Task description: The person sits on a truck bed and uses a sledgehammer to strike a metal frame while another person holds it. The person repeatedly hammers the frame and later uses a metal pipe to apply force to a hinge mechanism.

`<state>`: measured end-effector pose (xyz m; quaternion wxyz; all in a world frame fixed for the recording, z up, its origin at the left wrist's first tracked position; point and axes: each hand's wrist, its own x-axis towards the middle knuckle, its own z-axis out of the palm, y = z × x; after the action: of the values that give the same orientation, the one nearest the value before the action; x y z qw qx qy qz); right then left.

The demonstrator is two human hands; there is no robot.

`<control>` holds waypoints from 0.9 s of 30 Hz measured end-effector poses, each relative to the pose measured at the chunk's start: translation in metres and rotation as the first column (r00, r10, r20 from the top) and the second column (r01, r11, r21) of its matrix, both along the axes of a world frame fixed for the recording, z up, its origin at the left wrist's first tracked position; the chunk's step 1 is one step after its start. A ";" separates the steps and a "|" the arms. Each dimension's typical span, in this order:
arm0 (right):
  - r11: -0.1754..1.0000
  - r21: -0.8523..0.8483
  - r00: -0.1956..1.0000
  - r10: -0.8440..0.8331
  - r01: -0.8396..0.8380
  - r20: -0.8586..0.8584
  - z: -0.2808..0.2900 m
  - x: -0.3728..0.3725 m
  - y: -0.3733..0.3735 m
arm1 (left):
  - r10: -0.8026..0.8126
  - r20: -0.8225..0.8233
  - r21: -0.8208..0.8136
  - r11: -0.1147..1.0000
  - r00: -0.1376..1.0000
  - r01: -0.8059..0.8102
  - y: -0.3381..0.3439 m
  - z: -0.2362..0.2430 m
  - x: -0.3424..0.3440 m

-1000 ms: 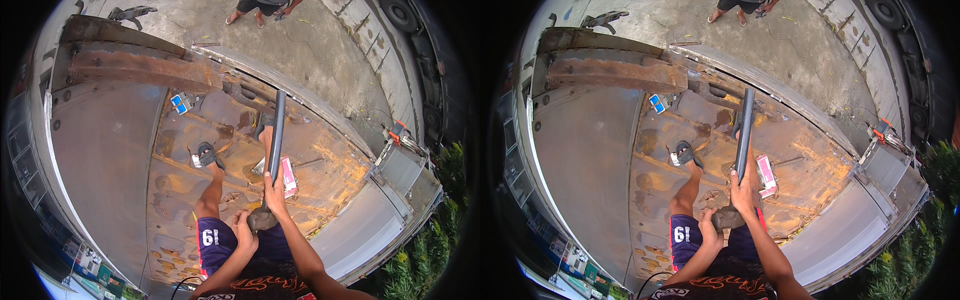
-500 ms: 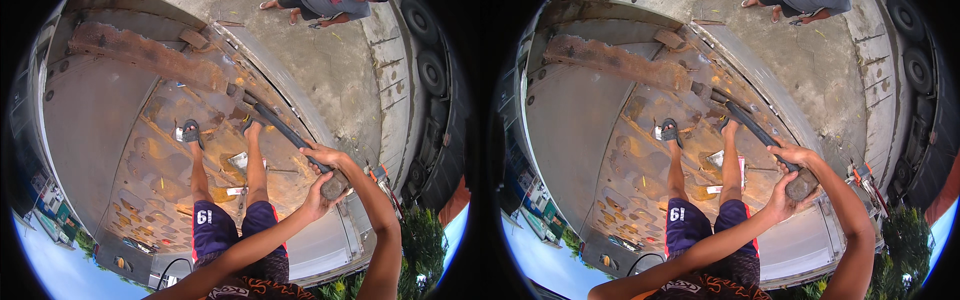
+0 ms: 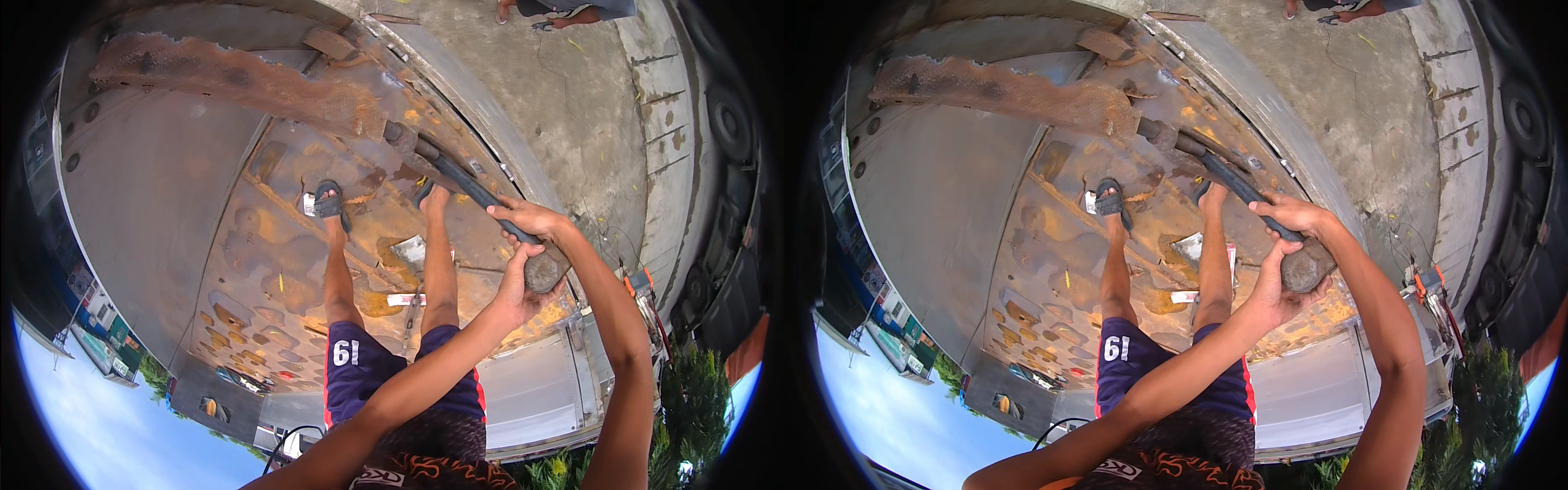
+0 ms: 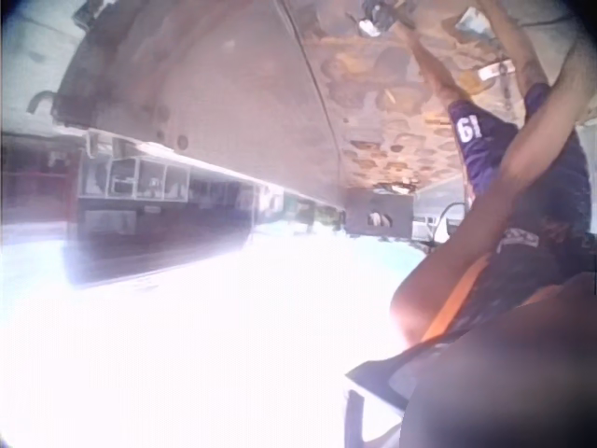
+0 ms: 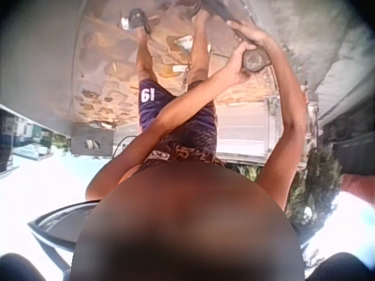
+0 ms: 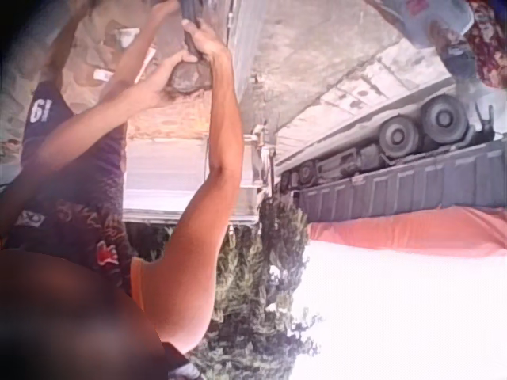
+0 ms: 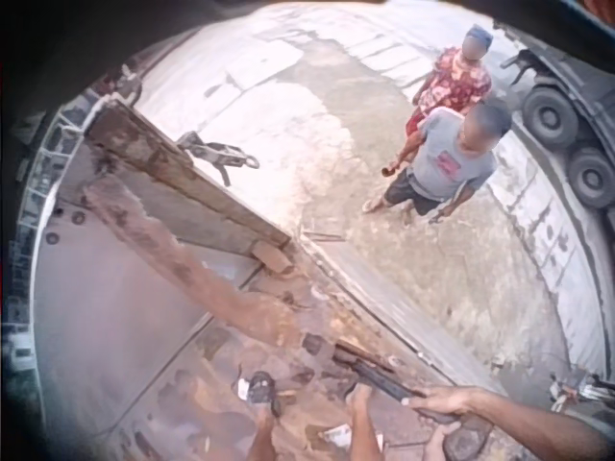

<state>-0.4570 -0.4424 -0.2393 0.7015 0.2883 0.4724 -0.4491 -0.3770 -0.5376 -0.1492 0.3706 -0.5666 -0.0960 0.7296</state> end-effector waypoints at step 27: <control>0.769 0.225 0.745 -0.430 0.598 -0.510 0.015 0.147 -0.144 | -0.494 -0.423 0.187 0.773 0.760 0.606 -0.197 -0.063 0.110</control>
<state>-0.3103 -0.5868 -0.2244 0.3561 0.4314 0.5911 -0.5811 -0.2671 -0.7346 -0.2122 0.6666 -0.3638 0.0300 0.6500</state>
